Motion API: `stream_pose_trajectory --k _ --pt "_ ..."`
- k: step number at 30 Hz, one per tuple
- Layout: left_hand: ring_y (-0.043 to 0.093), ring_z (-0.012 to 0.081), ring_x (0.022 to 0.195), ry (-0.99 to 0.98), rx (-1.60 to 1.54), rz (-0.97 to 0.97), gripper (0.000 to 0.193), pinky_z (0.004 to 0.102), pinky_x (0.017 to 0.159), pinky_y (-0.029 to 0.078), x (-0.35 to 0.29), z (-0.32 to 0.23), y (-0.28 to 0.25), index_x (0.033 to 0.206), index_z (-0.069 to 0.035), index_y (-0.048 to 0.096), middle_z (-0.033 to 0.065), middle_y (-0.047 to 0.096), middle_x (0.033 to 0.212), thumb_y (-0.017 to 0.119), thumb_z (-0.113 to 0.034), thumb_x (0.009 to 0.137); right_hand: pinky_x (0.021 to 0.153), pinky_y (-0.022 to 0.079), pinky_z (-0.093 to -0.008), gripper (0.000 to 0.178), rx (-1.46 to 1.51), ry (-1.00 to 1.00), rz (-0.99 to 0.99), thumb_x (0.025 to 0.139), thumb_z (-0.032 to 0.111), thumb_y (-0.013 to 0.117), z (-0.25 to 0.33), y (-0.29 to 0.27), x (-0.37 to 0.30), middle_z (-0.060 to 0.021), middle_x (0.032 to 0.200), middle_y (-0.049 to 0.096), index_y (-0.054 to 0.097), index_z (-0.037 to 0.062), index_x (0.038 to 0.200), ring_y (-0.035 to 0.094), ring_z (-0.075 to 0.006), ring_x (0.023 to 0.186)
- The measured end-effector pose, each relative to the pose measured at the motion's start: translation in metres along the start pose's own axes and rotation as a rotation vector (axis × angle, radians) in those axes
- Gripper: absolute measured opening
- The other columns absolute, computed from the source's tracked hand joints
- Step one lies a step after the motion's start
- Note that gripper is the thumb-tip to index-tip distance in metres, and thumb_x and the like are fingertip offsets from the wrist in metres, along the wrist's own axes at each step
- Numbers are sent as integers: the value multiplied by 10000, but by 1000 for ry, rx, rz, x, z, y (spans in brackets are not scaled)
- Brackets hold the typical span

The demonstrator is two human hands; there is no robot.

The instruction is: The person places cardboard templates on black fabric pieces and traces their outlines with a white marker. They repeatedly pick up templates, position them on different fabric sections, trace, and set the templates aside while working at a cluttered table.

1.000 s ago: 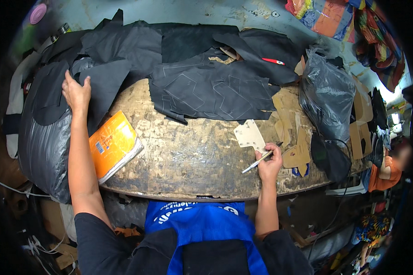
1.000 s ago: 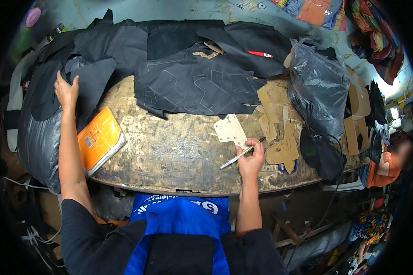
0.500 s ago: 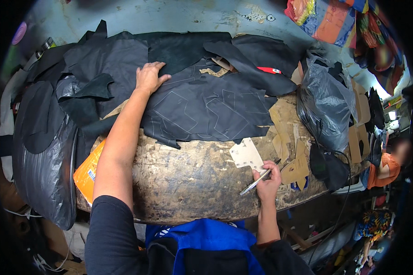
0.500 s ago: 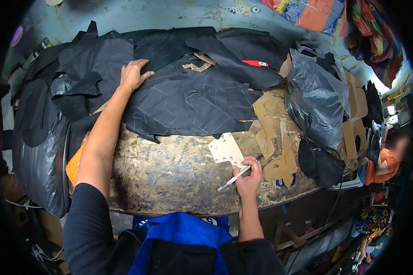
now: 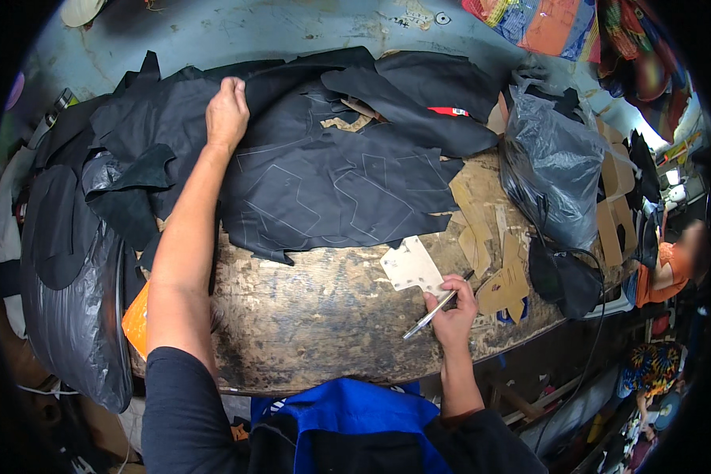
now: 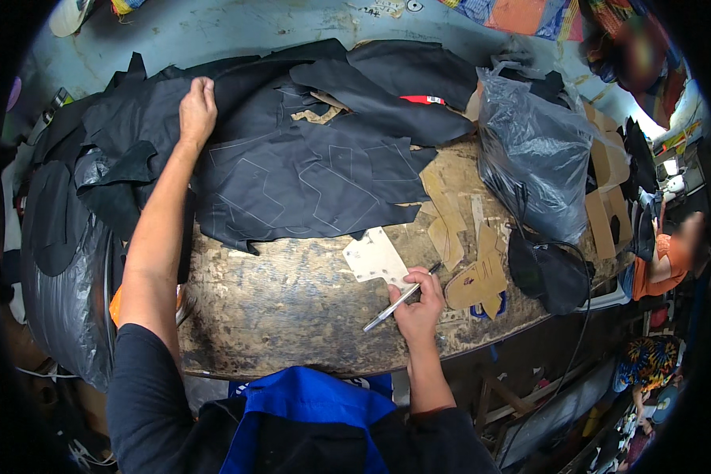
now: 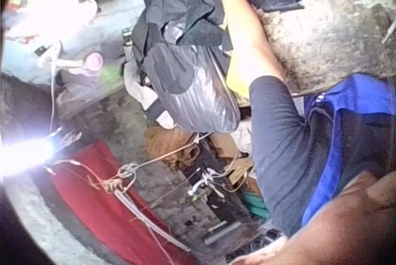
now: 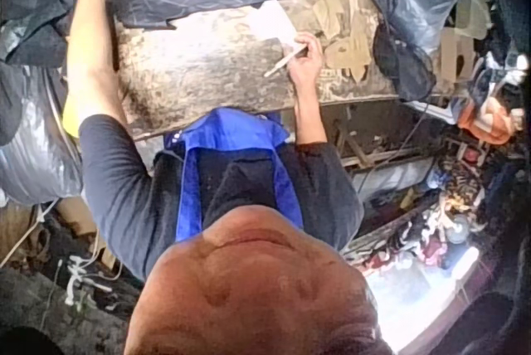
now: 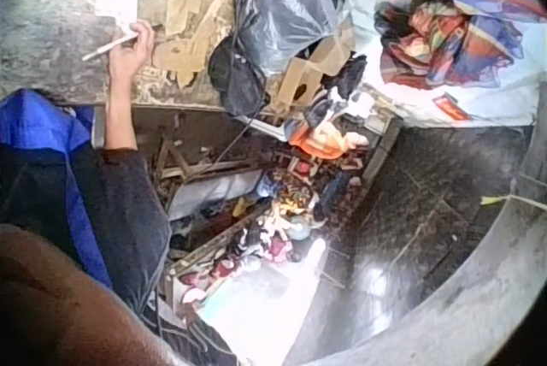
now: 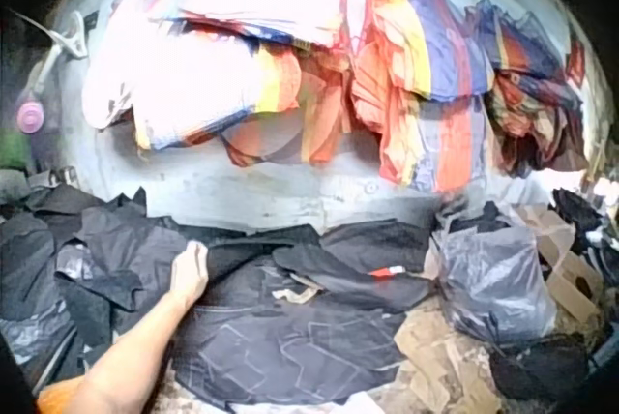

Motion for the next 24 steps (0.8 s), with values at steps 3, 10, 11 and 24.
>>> stream_pose_trajectory --k 3,10,11,24 --pt "615 395 815 143 18 46 207 460 688 479 27 -32 -20 954 -26 562 217 631 820 493 -220 932 835 428 -315 319 -1 18 23 640 -13 740 -2 1 0 -125 996 574 534 38 878 553 -213 924" --pt "673 263 753 192 31 456 472 351 728 526 75 -84 -71 965 78 650 190 681 835 770 -307 719 837 431 -324 309 -8 5 15 640 -9 739 -5 0 -1 -127 982 575 530 27 866 554 -226 921" --pt "665 217 720 109 -63 452 428 326 697 529 81 -82 -84 965 72 652 159 682 817 754 -278 741 836 431 -325 309 -8 1 10 640 -8 739 -5 0 -1 -126 980 575 529 26 865 554 -226 921" --pt "624 81 794 -180 -1072 670 311 216 719 501 23 -108 -208 1113 -3 583 23 652 963 604 -220 891 813 449 -334 343 -336 -286 -101 642 100 797 53 -2 -4 -126 978 623 579 36 899 586 -274 872"
Point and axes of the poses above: each hand's wrist, its own x-axis towards the middle knuckle, its own y-axis out of the palm, z = x × y, the point moved 10 cm from there along x, towards the middle knuckle
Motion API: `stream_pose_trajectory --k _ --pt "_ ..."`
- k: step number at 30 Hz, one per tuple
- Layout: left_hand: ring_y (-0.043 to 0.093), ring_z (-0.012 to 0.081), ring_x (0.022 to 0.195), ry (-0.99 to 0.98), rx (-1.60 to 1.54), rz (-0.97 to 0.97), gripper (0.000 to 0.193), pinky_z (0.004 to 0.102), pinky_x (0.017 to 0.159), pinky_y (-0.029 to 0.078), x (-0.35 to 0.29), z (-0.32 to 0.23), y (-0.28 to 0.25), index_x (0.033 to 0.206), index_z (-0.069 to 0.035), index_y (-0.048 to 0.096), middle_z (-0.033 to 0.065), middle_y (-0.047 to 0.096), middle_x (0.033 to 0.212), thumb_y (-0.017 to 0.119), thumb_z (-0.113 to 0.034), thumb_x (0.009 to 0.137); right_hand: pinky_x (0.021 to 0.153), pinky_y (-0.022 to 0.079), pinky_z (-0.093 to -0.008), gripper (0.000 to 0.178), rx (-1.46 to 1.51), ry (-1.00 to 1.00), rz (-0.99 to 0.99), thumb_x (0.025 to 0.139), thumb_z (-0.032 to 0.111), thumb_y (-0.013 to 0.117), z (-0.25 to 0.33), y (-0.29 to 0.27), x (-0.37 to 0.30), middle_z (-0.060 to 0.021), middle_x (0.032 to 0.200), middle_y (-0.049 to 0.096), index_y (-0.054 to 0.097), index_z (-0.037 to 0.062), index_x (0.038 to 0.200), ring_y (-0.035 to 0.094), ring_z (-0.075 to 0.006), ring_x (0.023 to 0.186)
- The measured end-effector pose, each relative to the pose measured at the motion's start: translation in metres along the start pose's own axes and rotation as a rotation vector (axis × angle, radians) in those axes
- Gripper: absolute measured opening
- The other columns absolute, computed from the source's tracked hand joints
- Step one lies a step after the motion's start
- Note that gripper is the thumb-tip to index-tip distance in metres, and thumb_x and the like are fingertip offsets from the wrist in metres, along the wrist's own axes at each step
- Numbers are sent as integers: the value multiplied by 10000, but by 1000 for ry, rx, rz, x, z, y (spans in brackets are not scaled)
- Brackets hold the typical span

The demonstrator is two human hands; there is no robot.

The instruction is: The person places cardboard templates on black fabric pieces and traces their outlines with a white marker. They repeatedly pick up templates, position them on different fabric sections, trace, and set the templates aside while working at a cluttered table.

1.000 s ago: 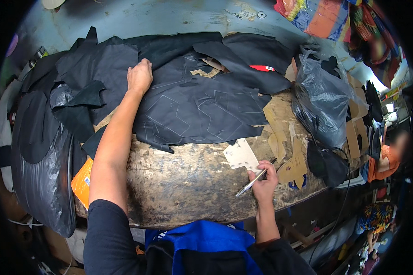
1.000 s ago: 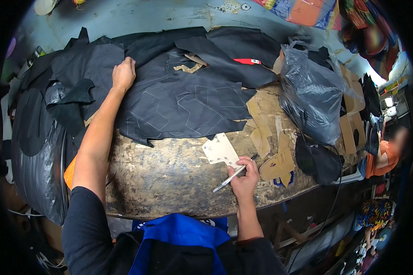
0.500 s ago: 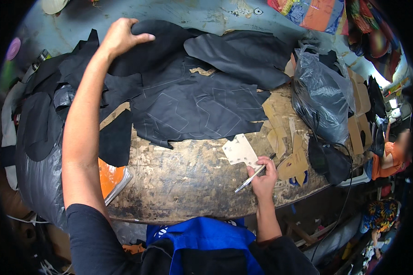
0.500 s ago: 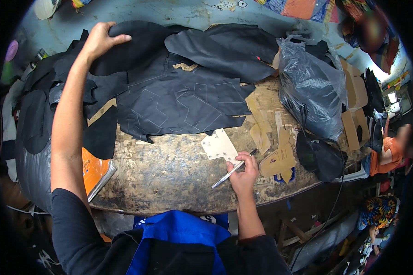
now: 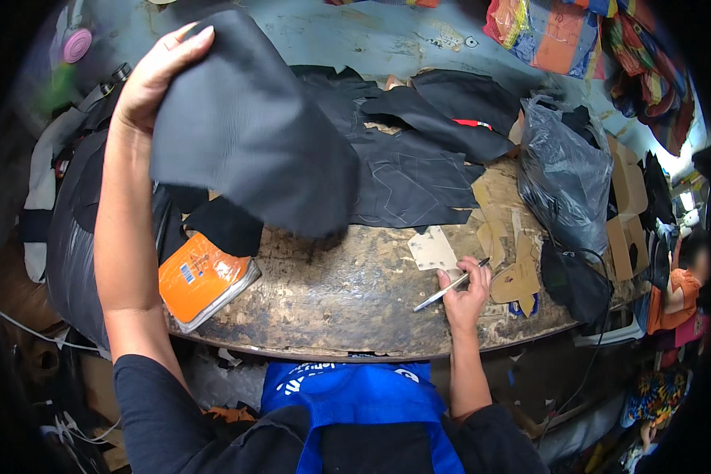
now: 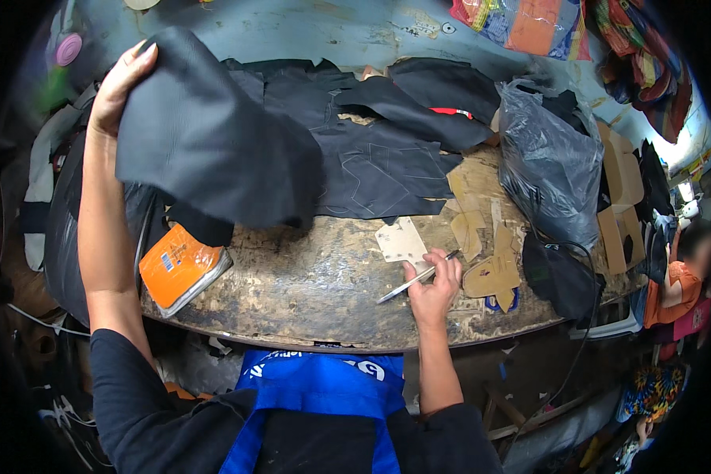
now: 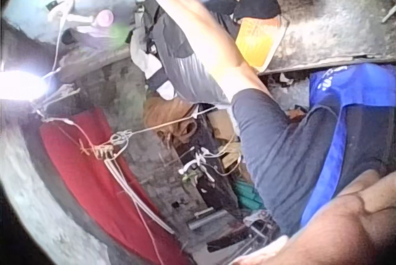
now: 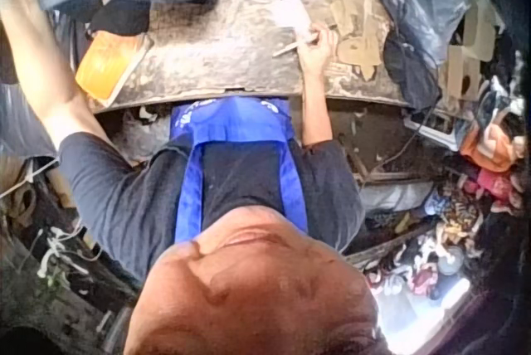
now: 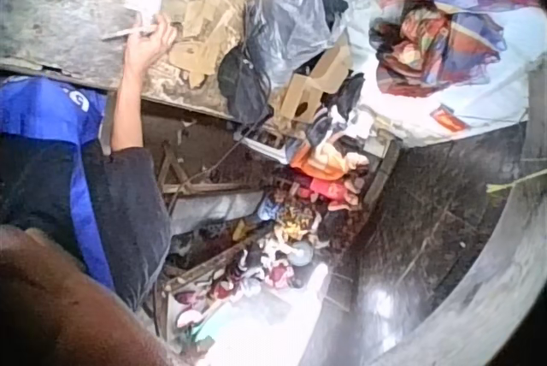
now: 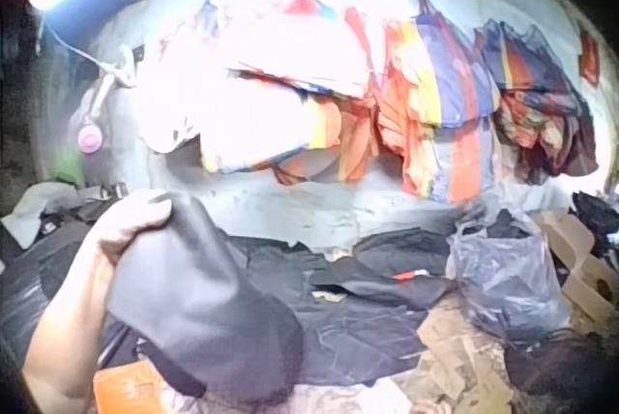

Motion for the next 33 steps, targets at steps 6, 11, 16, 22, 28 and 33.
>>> stream_pose_trajectory --k 6,11,16,22,28,33 --pt "622 113 888 60 -326 59 311 251 800 506 -47 -3 44 1136 8 562 61 642 1017 591 -192 900 948 433 -370 951 1511 650 724 739 766 474 75 100 -21 -154 1211 544 421 -1 1298 538 -218 1103" --pt "617 116 874 -42 -215 -44 362 245 796 497 -68 6 25 1171 18 534 72 632 1028 604 -196 888 930 456 -352 600 1837 559 613 852 331 656 110 73 33 -135 1199 557 415 5 1295 562 -209 1082" --pt "584 106 901 -361 366 -23 436 228 829 451 -101 42 2 1162 48 575 82 635 1059 681 -165 797 842 470 -257 456 1356 427 563 724 -31 690 85 56 43 -50 1032 603 506 17 1139 580 -124 932" --pt "583 145 896 -440 589 84 417 262 851 444 -92 100 -38 1102 37 629 83 658 1012 685 -210 771 757 454 -229 326 1109 289 829 747 -54 654 92 114 51 -10 962 558 550 -23 1054 528 -88 877" --pt "634 261 899 -467 301 -851 438 342 805 492 -97 94 -301 1139 30 573 158 641 1065 658 -265 827 767 514 -355 634 222 76 272 679 245 818 32 142 220 -158 1120 607 525 5 1188 636 -239 900" --pt "608 317 1031 -829 1196 -989 620 390 870 462 -142 111 -343 1134 104 558 235 618 1107 719 -347 740 878 410 -481 645 -462 -60 265 621 326 810 -1 168 234 -101 1170 603 567 124 1183 513 -250 1162"
Point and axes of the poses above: each hand's wrist, its own x-axis towards the middle knuckle, its own y-axis out of the palm, z = x × y, the point moved 10 cm from there along x, towards the middle knuckle
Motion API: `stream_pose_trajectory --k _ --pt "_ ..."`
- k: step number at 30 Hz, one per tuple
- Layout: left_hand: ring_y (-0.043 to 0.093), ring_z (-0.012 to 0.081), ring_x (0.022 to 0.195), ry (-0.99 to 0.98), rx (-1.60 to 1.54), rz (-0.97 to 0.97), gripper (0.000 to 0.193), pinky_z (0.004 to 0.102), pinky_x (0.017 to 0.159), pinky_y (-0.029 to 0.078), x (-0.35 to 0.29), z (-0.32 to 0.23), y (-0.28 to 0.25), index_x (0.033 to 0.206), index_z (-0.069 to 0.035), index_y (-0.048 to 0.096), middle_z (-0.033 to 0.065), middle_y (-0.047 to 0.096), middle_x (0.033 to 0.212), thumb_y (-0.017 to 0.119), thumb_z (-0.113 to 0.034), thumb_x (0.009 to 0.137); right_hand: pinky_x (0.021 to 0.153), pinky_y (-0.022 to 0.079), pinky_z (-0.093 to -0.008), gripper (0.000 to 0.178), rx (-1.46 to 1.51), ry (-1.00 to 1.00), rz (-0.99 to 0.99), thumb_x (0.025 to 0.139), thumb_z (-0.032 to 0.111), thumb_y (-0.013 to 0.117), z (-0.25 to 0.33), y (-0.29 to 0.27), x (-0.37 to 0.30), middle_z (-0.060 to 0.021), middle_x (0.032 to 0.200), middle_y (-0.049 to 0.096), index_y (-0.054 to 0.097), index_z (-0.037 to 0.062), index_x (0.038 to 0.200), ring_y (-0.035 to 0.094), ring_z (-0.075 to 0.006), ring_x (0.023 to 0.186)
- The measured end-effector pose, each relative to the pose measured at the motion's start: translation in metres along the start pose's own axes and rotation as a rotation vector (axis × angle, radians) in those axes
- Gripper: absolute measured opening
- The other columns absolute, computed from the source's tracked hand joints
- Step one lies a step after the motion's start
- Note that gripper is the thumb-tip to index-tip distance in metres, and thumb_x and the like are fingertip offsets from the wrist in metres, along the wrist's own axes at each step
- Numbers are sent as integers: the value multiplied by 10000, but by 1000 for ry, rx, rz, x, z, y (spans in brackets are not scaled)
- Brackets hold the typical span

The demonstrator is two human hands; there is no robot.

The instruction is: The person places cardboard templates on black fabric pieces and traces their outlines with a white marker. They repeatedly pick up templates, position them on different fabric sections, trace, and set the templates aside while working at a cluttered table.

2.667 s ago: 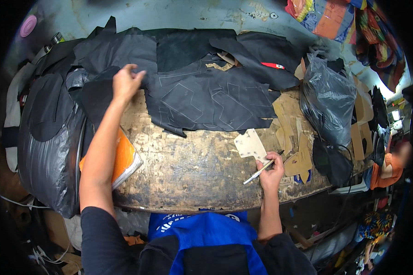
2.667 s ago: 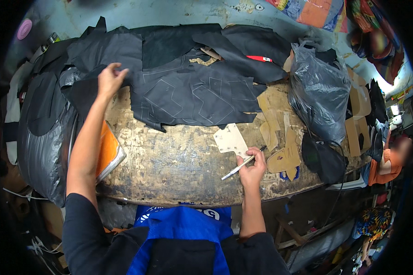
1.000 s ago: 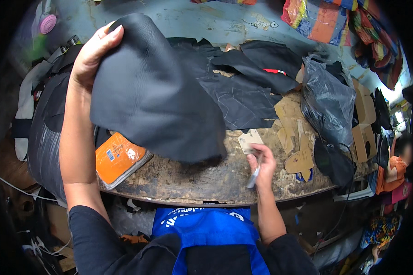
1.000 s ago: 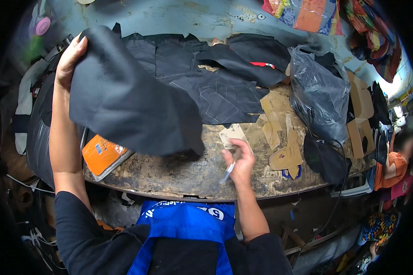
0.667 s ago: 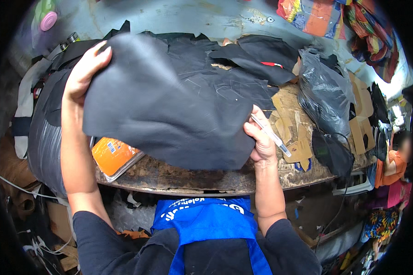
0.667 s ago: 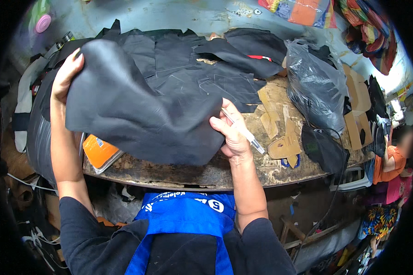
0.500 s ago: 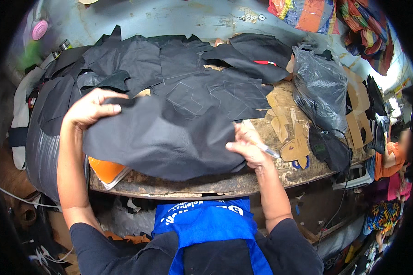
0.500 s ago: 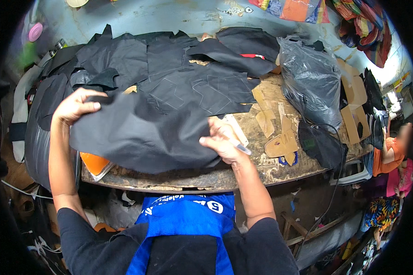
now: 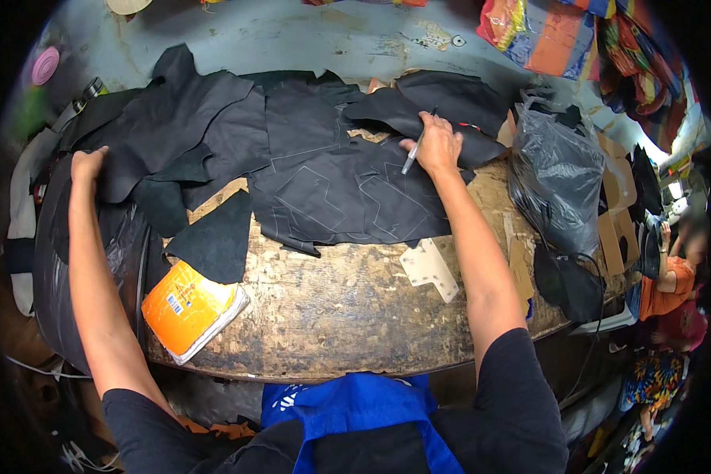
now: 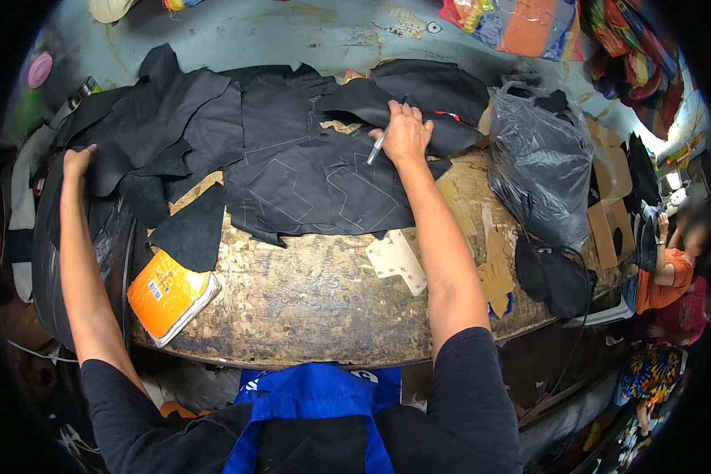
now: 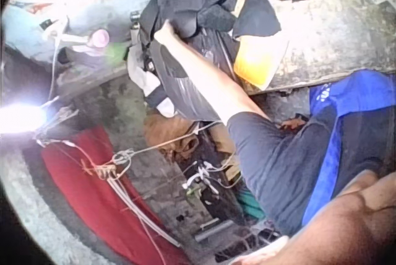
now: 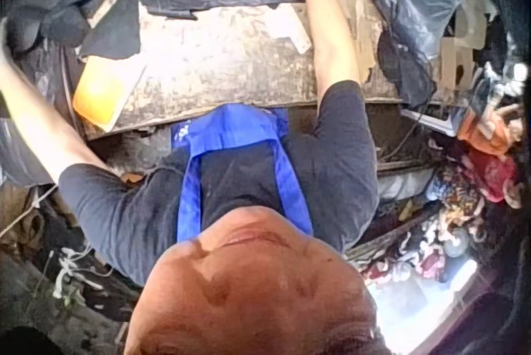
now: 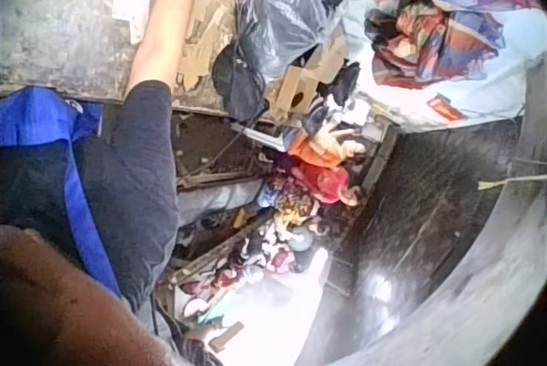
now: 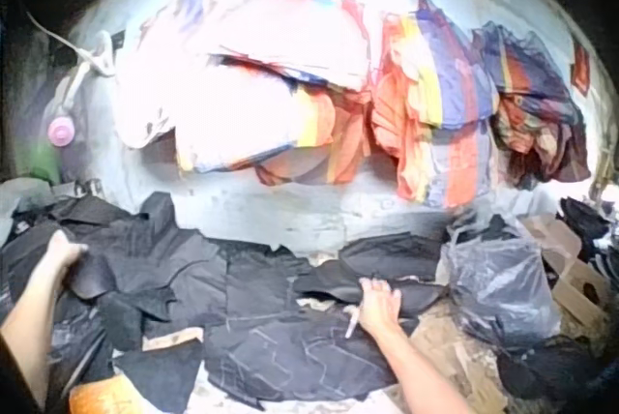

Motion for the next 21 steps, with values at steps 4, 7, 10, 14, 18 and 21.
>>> stream_pose_trajectory --k 4,7,10,14,18,21 --pt "563 339 1117 355 -176 -229 652 384 933 434 -112 -74 11 1172 73 549 265 568 1186 721 -390 745 656 468 -469 198 186 55 -324 816 313 629 -19 -37 21 -152 747 652 673 140 901 633 -362 728" --pt "571 336 1097 571 -383 88 551 380 940 429 -214 -134 60 1143 42 583 239 593 1153 724 -325 758 695 464 -470 294 333 64 -335 790 397 661 -31 -58 37 -156 756 667 673 134 923 647 -352 781" --pt "588 312 1054 684 -441 262 459 365 923 439 -293 -167 86 1098 19 617 206 623 1094 728 -266 755 870 431 -481 693 137 352 64 631 593 735 -66 -32 33 -151 1074 644 616 113 1117 593 -324 1051" --pt "517 316 1144 864 -487 533 401 392 961 395 -381 -184 107 1074 -18 628 179 571 1180 725 -231 748 936 394 -487 876 -7 469 342 552 635 772 -91 -1 2 -127 1234 576 554 133 1236 528 -303 1167" --pt "360 328 1295 1218 -321 571 384 586 1043 211 -462 -207 126 1083 -77 637 170 482 1291 683 -310 781 888 401 -526 497 145 307 218 678 443 771 -93 4 7 -110 1041 669 666 171 1082 596 -307 1054" --pt "350 330 1307 1191 -451 651 381 578 1063 188 -477 -222 137 1101 -80 633 177 487 1286 672 -311 799 793 463 -460 308 260 205 21 736 362 732 -94 -20 18 -116 888 686 706 181 983 640 -316 909"
Point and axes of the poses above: each hand's wrist, its own x-axis towards the middle knuckle, its own y-axis out of the palm, z = x × y, the point moved 10 cm from there along x, towards the middle knuckle
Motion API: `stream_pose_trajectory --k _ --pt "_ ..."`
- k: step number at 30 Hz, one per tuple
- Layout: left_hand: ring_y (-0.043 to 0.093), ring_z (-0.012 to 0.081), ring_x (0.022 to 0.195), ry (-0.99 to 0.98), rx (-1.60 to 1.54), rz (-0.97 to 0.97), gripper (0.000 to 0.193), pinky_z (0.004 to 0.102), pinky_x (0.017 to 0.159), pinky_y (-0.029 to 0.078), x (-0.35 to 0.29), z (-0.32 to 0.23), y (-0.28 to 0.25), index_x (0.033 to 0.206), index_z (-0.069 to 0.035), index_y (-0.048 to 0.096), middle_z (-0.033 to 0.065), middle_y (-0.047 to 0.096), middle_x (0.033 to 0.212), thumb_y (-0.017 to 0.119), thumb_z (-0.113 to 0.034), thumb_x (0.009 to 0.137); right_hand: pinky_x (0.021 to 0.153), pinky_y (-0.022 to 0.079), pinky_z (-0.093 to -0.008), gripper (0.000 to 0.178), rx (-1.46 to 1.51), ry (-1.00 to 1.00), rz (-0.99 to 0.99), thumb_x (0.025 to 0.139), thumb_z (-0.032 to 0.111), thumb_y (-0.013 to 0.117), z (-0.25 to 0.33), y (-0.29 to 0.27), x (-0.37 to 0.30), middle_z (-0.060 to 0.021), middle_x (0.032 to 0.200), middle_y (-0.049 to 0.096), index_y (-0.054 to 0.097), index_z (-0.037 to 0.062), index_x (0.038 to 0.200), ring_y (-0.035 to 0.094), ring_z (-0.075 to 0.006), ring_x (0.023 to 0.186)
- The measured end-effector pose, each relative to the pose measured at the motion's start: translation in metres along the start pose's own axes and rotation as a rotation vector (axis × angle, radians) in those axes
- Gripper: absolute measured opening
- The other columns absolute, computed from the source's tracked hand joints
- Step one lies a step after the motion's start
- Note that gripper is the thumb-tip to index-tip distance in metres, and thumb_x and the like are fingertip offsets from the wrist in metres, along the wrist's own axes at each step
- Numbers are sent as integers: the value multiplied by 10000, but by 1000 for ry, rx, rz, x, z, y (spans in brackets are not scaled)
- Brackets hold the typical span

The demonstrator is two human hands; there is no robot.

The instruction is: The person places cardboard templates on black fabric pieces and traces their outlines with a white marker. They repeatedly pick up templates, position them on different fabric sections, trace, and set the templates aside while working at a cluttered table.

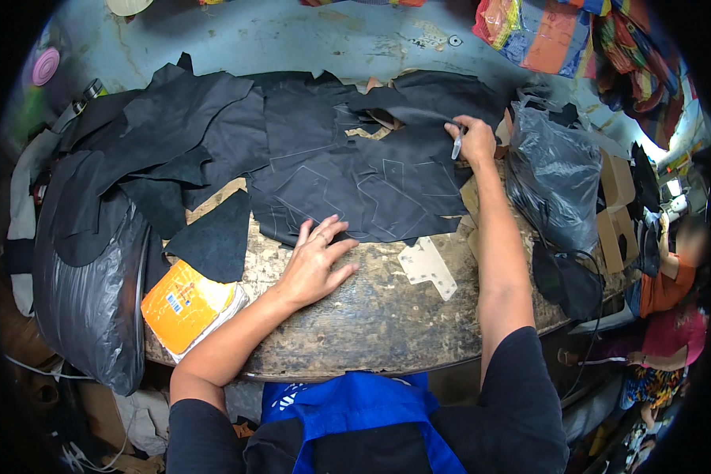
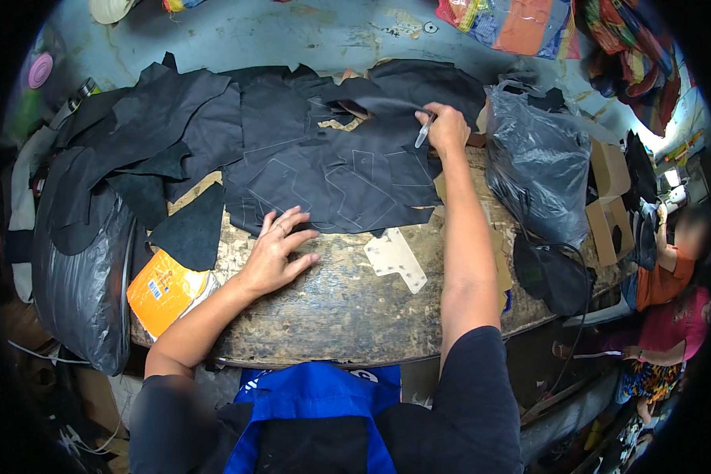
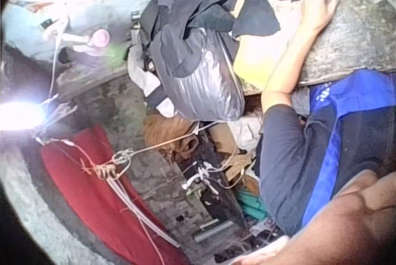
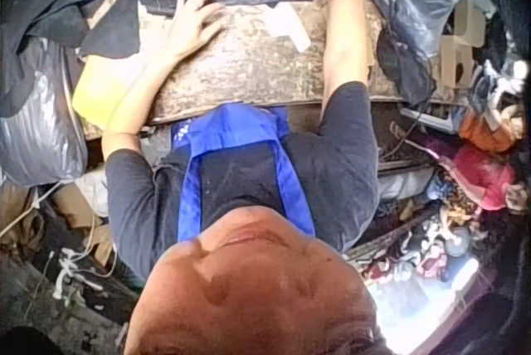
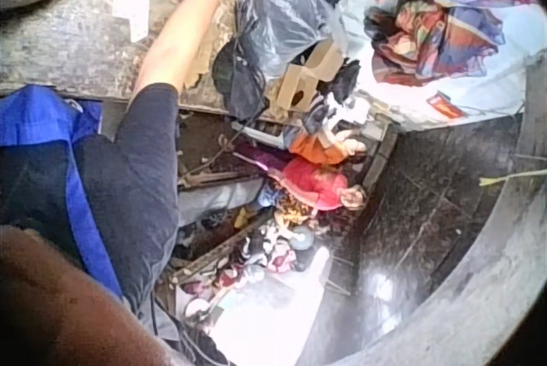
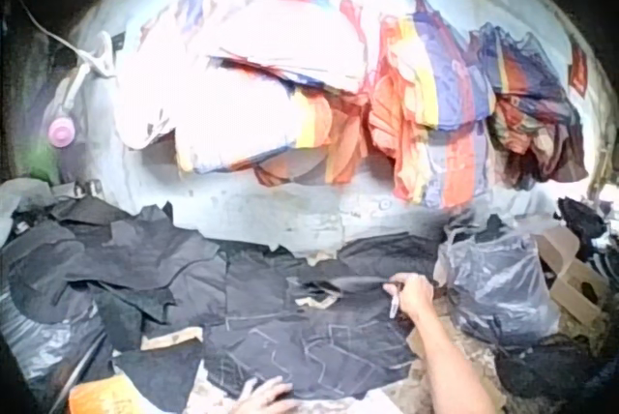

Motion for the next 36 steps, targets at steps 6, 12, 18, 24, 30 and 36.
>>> stream_pose_trajectory --k 6,12,18,24,30,36 --pt "394 389 1268 -82 -199 -171 535 477 1053 299 39 3 -6 1150 1 592 247 471 1303 718 -342 759 568 445 -287 273 166 -307 -355 757 277 746 64 -102 -13 -85 583 577 702 60 918 524 -151 528" --pt "330 353 1322 -342 -933 -110 1154 408 1063 316 69 7 15 1401 108 144 334 339 1370 813 -450 644 550 415 -228 266 569 -258 -146 808 276 713 113 -155 -63 -6 638 609 691 20 879 516 -58 589" --pt "393 295 1272 -134 -1666 -241 685 540 987 358 55 -39 -36 1377 -74 318 129 401 1386 585 -457 875 631 455 -204 214 979 -173 222 856 149 666 130 -146 -124 -44 827 650 644 -54 921 552 -59 713" --pt "476 308 1217 -181 -1712 -381 485 485 984 415 31 -52 -79 1331 1 365 173 462 1331 441 -322 977 564 427 -209 190 661 -290 -52 815 141 695 134 -175 -157 -31 680 631 666 -35 882 509 -46 605" --pt "459 320 1229 -99 -1821 -307 478 489 1005 397 -24 -55 -71 1361 5 327 184 439 1347 436 -261 979 552 441 -249 268 541 -401 -114 741 150 755 130 -198 -220 -104 640 608 652 -40 899 516 -89 557" --pt "592 287 1030 -945 -1380 -393 365 464 782 548 -169 38 2 1276 -15 416 149 537 1199 497 -110 933 633 500 -322 353 274 -90 306 726 275 770 51 -96 -252 -163 747 666 671 -17 897 655 -239 667"
Point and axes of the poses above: each hand's wrist, its own x-axis towards the middle knuckle, its own y-axis out of the palm, z = x × y, the point moved 10 cm from there along x, towards the middle knuckle
